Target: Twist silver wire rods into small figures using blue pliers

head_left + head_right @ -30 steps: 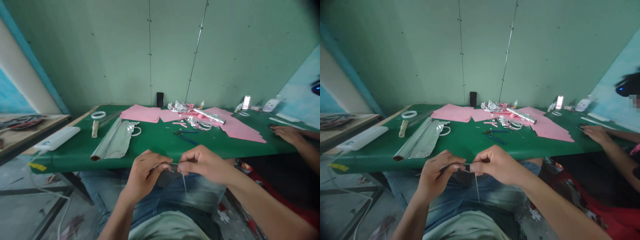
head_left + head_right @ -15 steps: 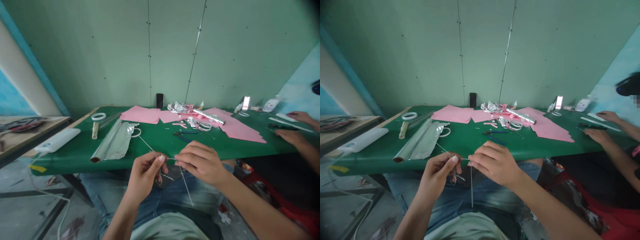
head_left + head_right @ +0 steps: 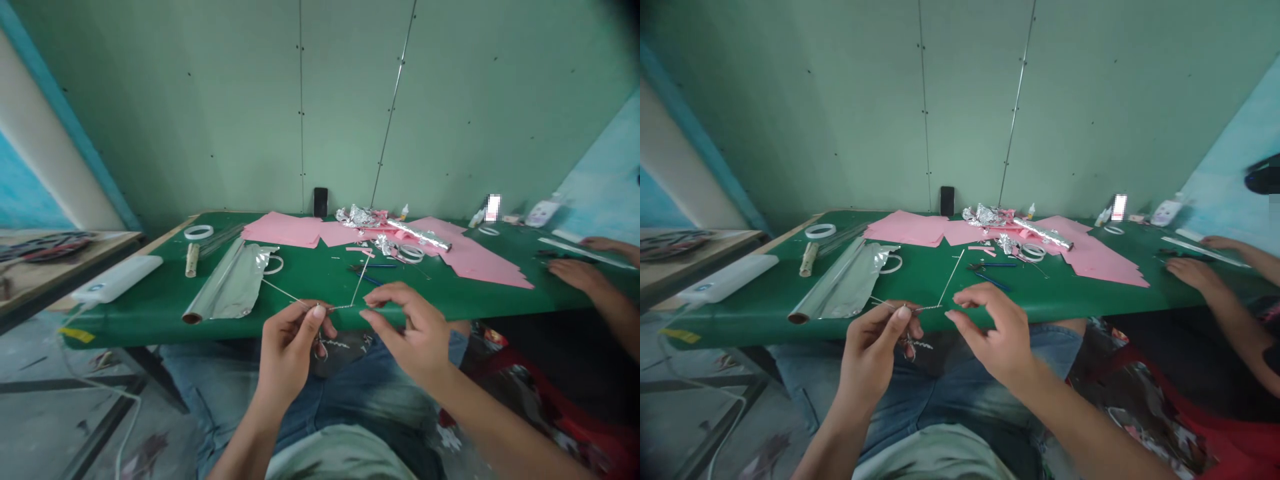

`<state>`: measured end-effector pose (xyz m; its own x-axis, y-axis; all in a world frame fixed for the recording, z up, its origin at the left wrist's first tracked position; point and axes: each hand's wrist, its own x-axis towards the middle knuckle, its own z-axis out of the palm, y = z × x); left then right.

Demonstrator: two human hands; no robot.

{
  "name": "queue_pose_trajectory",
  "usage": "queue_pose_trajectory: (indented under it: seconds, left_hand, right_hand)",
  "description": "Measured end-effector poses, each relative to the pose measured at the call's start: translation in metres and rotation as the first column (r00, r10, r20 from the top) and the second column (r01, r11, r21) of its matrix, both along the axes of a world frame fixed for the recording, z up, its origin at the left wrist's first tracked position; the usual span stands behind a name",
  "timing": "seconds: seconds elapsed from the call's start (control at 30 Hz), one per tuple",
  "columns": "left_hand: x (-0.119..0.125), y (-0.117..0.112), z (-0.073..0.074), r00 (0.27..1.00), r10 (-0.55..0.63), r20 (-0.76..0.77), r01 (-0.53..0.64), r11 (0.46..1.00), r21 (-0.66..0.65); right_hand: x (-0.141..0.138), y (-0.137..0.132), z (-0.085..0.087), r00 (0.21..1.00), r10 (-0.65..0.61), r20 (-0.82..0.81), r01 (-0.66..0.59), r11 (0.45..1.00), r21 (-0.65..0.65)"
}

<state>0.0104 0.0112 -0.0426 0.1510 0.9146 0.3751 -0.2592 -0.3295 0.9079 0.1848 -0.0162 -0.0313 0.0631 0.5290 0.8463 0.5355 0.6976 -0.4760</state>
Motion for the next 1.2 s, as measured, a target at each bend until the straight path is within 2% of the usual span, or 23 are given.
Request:
queue_pose_trajectory:
  seconds: [0.07,0.13,0.3,0.4,0.5,0.57,0.6,0.63,0.7,0.73,0.77,0.83,0.9,0.97,1.03,1.1,1.2]
  left_hand:
    - [0.001,-0.001,0.003,0.999,-0.031,0.018,0.032,0.999,-0.027]
    - [0.001,-0.002,0.005,0.998,-0.055,0.021,0.055,0.998,-0.026]
    - [-0.001,-0.004,0.006,0.997,-0.073,0.012,0.073,0.997,0.024]
    - [-0.005,0.000,0.003,0.998,-0.051,-0.031,0.054,0.994,0.098]
    - [-0.012,0.006,0.000,0.986,0.053,-0.157,-0.015,0.972,0.233]
    - [-0.016,0.010,0.000,0.960,0.121,-0.254,-0.035,0.947,0.318]
    - [-0.018,0.011,0.000,0.950,0.132,-0.283,-0.031,0.942,0.334]
    - [-0.019,0.012,0.000,0.949,0.120,-0.292,-0.022,0.948,0.317]
    - [-0.019,0.012,0.003,0.971,0.027,-0.238,0.018,0.982,0.186]
    - [-0.018,0.011,0.004,0.982,-0.035,-0.184,0.052,0.995,0.088]
    - [-0.017,0.010,0.006,0.988,-0.091,-0.121,0.091,0.996,-0.012]
    - [-0.014,0.009,0.009,0.987,-0.159,-0.021,0.153,0.974,-0.165]
    - [-0.011,0.008,0.011,0.983,-0.183,0.023,0.183,0.951,-0.250]
    - [-0.009,0.007,0.011,0.980,-0.193,0.039,0.196,0.937,-0.288]
    - [-0.008,0.006,0.011,0.979,-0.198,0.040,0.201,0.932,-0.303]
    - [-0.007,0.005,0.010,0.979,-0.198,0.040,0.200,0.928,-0.315]
    - [-0.006,0.004,0.008,0.978,-0.205,0.041,0.207,0.920,-0.334]
  right_hand:
    - [0.003,0.000,0.002,0.967,-0.103,0.234,0.053,0.976,0.210]
    - [0.003,0.000,0.005,0.922,-0.166,0.350,0.062,0.955,0.290]
    - [-0.001,0.002,0.014,0.847,-0.314,0.429,0.154,0.917,0.368]
    - [-0.006,0.001,0.018,0.809,-0.348,0.473,0.192,0.918,0.348]
    - [-0.010,0.000,0.024,0.808,-0.284,0.516,0.219,0.958,0.184]
    - [-0.011,-0.001,0.031,0.837,-0.160,0.523,0.206,0.978,-0.030]
    - [-0.010,-0.001,0.036,0.857,-0.077,0.510,0.182,0.970,-0.159]
    - [-0.007,0.000,0.040,0.874,0.015,0.485,0.141,0.949,-0.283]
    - [0.001,0.001,0.048,0.885,0.208,0.417,0.015,0.882,-0.472]
    - [0.006,0.003,0.050,0.878,0.282,0.387,-0.050,0.858,-0.511]
    - [0.012,0.005,0.052,0.869,0.319,0.377,-0.097,0.859,-0.504]
    - [0.022,0.010,0.051,0.847,0.307,0.435,-0.149,0.921,-0.360]
    - [0.029,0.016,0.049,0.806,0.237,0.542,-0.190,0.972,-0.142]
    - [0.032,0.019,0.047,0.738,0.189,0.648,-0.251,0.968,0.003]
    - [0.033,0.019,0.046,0.664,0.114,0.739,-0.267,0.959,0.092]
    - [0.032,0.017,0.045,0.591,-0.026,0.807,-0.242,0.948,0.207]
    - [0.032,0.013,0.041,0.513,-0.220,0.830,-0.221,0.900,0.375]
